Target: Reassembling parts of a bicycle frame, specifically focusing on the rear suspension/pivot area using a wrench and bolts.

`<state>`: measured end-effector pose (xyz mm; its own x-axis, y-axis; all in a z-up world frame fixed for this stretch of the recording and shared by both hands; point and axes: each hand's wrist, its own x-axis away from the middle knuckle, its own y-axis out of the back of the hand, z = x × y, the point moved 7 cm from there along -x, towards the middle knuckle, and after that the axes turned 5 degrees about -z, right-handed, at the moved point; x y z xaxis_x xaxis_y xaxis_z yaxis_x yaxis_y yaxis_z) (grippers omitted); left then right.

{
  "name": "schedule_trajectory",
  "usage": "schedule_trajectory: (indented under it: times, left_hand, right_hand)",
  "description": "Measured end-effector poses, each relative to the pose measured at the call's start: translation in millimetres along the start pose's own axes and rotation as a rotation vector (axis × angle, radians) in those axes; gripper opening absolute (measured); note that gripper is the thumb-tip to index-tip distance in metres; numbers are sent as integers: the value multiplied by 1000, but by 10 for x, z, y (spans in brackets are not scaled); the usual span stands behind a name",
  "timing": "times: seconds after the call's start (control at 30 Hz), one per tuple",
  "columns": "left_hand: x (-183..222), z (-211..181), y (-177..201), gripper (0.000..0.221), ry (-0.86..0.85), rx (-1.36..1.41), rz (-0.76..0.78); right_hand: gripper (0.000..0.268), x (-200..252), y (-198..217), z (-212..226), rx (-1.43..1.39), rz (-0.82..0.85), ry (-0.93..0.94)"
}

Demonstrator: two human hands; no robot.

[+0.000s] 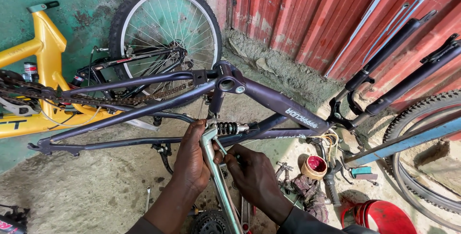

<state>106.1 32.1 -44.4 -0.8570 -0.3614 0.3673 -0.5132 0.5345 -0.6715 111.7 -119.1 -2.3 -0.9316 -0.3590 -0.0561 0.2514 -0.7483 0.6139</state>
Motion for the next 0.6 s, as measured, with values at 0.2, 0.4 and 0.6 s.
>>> schedule_trajectory:
  times: [0.2, 0.4, 0.6]
  left_hand:
    - [22, -9, -3, 21, -51, -11, 3]
    - [12, -75, 13, 26, -41, -11, 23]
    - [76, -168, 24, 31, -42, -14, 76]
  right_hand:
    - [23, 24, 45, 17, 141, -209, 113]
    - [26, 44, -205, -140, -625, 243, -346]
    - [77, 60, -292, -233, -515, 346, -348]
